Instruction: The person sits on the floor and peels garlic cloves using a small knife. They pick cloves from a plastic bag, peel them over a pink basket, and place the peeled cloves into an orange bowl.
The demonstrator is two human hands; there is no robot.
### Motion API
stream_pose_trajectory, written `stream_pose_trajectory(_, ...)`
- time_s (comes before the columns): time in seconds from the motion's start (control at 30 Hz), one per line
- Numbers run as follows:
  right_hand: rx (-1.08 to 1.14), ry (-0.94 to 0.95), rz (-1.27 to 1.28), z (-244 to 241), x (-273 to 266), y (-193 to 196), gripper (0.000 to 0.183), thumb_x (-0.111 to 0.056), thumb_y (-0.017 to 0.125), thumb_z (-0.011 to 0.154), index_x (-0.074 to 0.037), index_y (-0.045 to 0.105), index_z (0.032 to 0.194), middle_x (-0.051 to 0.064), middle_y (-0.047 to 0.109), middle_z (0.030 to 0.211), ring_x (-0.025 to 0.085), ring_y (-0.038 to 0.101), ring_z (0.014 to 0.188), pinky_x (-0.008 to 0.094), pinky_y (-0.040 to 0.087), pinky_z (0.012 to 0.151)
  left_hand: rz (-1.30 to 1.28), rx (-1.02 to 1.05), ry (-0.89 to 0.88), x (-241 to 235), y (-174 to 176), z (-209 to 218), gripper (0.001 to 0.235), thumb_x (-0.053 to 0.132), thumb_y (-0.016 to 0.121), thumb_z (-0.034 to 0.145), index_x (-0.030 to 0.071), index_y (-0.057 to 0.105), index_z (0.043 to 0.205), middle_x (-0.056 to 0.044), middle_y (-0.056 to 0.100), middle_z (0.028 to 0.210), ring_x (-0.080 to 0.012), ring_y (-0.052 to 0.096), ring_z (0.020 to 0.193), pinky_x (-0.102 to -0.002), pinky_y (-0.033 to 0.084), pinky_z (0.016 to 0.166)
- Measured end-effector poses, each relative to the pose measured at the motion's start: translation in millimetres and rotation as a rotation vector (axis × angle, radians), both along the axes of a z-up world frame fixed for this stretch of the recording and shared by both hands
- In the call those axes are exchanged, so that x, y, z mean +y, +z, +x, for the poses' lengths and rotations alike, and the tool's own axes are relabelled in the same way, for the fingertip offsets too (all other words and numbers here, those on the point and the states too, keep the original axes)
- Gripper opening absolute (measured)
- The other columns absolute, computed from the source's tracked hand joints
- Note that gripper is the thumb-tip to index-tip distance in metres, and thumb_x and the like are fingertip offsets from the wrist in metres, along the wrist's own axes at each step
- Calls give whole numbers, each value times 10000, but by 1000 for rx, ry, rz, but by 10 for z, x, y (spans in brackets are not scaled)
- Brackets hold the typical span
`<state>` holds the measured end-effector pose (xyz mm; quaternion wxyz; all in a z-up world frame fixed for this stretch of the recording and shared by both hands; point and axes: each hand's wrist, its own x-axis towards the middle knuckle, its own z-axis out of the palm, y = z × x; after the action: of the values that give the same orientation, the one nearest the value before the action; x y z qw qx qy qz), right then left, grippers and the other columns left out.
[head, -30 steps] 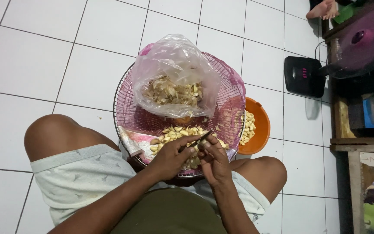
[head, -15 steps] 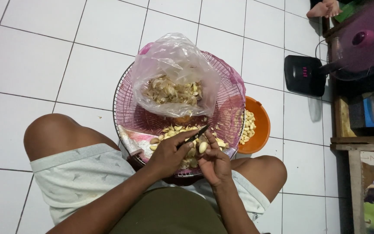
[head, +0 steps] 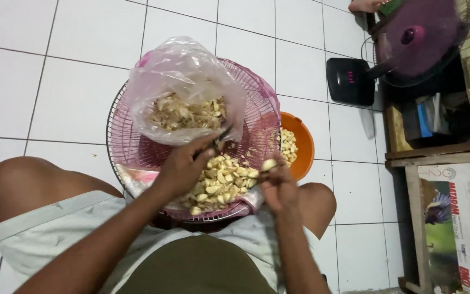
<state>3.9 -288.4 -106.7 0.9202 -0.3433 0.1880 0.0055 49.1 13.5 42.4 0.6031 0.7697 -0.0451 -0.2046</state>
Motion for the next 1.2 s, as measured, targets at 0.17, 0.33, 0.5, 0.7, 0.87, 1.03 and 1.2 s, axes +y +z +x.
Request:
stream_pose_trajectory(0.17, 46, -183, -498, 267, -712, -37, 558, 83, 578, 837, -148, 626, 1342, 45, 636, 1191, 162, 600, 988, 250, 510, 831, 107, -23, 81, 61, -340, 543, 529, 288, 563, 960, 112, 541, 1459, -131, 732, 746, -289, 727, 845, -463, 522, 830)
stream_pose_trajectory(0.33, 40, -252, -910, 207, -190, 384, 423, 85, 643, 843, -52, 690, 1241, 37, 622, 1013, 82, 558, 860, 150, 475, 689, 148, 68, 161, 143, -413, 617, 753, 297, 549, 941, 7, 293, 1587, -100, 738, 740, -256, 750, 870, -434, 526, 829)
stream_pose_trajectory(0.5, 146, 97, -1281, 227, 256, 60, 232, -82, 792, 763, -200, 848, 955, 43, 762, 806, 127, 692, 725, 249, 551, 611, 210, 43, 149, 215, -530, 494, 572, 322, 554, 959, 173, 500, 1509, -161, 771, 968, -321, 709, 1096, -483, 512, 988)
stream_pose_trajectory(0.7, -112, 548, -1516, 544, 1098, 215, 254, -123, 798, 792, -222, 837, 1023, 56, 781, 948, 220, 744, 805, 323, 612, 678, 72, 6, 197, 253, -115, -33, 569, 257, 522, 967, 233, 477, 1534, -200, 699, 1193, -369, 639, 1189, -481, 478, 1060)
stream_pose_trajectory(0.87, -256, 855, -1822, 846, 1355, -217, 195, -240, 729, 807, -300, 807, 976, -15, 755, 909, 250, 742, 886, 378, 597, 779, -11, -35, 209, 344, -413, -314, 530, 269, 514, 966, 158, 547, 1483, -215, 598, 1424, -420, 510, 1348, -529, 399, 1139)
stream_pose_trajectory(1.03, -362, 1008, -1964, 879, 1488, 39, 150, -216, 701, 816, -142, 803, 897, 141, 759, 836, 429, 728, 842, 509, 598, 748, 1, 39, 248, 464, -749, -542, 527, 277, 534, 962, 241, 552, 1487, -179, 639, 1389, -389, 546, 1323, -505, 432, 1122)
stream_pose_trajectory(1.2, -210, 1047, -1995, 847, 1514, 193, 135, -244, 704, 799, -177, 817, 833, 176, 753, 897, 466, 716, 865, 513, 596, 772, 6, 71, 284, 549, -856, -607, 500, 276, 544, 972, 264, 576, 1471, -140, 647, 1397, -356, 561, 1322, -487, 451, 1106)
